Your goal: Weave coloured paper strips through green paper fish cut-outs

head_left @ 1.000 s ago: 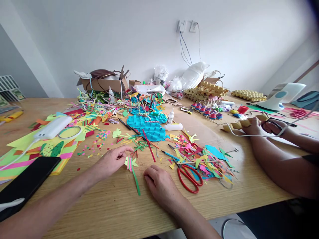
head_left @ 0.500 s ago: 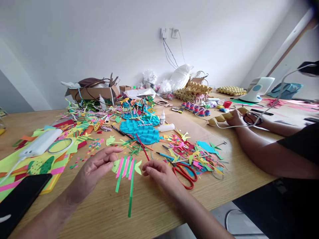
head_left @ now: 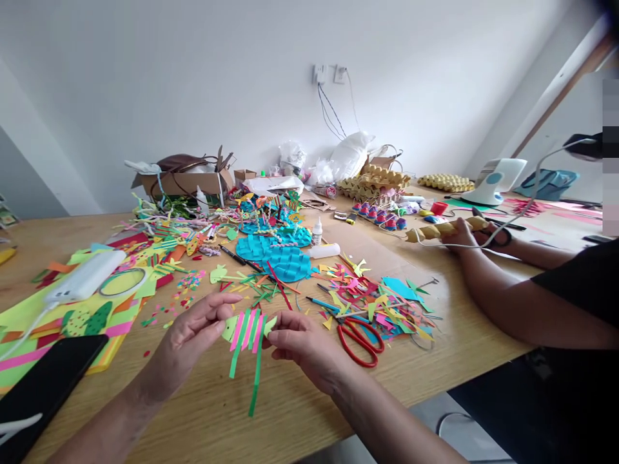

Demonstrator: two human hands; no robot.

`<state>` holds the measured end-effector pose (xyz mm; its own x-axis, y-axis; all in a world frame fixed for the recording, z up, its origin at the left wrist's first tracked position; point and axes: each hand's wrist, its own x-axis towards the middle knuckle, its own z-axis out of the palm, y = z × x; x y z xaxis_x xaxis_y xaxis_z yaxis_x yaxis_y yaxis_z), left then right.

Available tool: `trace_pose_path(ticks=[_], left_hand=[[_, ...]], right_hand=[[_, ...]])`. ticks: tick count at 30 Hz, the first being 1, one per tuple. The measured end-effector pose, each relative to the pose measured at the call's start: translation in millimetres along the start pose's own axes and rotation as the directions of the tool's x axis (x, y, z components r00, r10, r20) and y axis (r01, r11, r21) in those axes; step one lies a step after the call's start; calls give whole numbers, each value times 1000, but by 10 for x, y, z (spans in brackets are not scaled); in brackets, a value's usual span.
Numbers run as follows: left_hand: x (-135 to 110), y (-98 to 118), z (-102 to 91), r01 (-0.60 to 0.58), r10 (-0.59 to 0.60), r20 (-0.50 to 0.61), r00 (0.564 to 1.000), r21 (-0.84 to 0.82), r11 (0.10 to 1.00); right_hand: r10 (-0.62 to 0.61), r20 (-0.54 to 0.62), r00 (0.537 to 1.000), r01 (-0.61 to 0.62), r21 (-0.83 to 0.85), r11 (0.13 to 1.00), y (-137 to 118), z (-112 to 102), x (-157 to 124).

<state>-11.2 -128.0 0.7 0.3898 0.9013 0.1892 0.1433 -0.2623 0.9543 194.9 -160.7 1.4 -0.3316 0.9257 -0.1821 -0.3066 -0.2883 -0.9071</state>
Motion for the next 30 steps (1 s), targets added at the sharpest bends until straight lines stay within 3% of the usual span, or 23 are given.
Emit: trace_pose_path(ticks=[13, 18, 23, 27, 30], left_hand=[[19, 34, 31, -48, 46, 24, 999, 87, 995], [37, 63, 42, -1, -3, 38, 999, 104, 995], [63, 103, 76, 139, -139, -3, 990, -79, 987], [108, 131, 112, 271, -278, 20, 960, -296, 916], [161, 134, 130, 268, -270, 24, 963, -235, 934]], right_hand=[[19, -28, 999, -18, 12, 1000, 52, 20, 128], [6, -48, 999, -8, -47, 999, 37, -19, 164], [-75, -62, 995, 66, -137, 988, -35, -48, 204], [-106, -57, 993, 93, -196, 976, -86, -65, 246], [-107, -47, 993, 96, -202, 975, -98, -72, 289]])
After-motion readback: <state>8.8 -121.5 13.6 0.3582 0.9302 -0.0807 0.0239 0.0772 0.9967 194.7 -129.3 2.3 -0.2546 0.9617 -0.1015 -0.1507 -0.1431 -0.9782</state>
